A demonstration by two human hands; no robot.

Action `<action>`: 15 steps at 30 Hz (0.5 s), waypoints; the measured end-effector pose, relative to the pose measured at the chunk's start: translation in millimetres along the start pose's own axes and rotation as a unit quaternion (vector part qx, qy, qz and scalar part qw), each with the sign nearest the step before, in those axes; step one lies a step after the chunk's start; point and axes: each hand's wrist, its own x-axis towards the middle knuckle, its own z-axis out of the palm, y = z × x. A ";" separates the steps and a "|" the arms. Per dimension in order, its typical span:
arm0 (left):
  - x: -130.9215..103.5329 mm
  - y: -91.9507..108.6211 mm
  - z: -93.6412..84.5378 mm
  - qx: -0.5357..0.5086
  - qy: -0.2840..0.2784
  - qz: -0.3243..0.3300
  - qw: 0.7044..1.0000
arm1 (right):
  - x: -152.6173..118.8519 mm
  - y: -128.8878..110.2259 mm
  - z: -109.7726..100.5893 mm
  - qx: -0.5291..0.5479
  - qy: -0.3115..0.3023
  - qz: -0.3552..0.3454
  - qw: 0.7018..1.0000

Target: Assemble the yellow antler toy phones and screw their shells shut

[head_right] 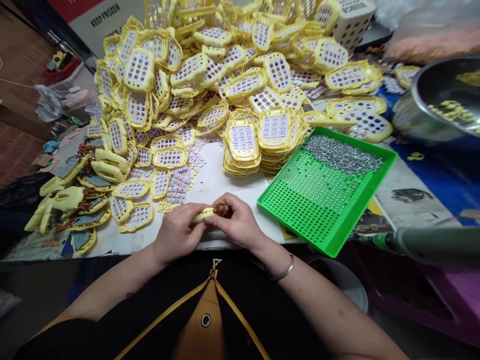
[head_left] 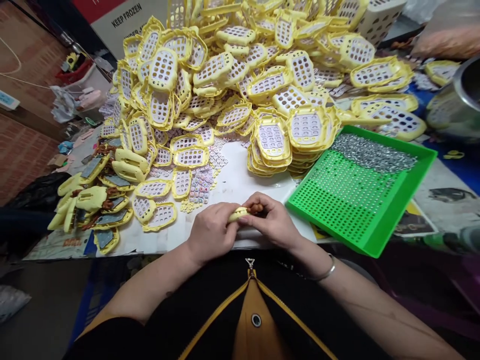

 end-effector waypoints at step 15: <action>-3.9 5.2 5.5 0.044 0.001 0.016 0.999 | -15.7 4.3 4.0 -0.124 0.044 -0.177 0.975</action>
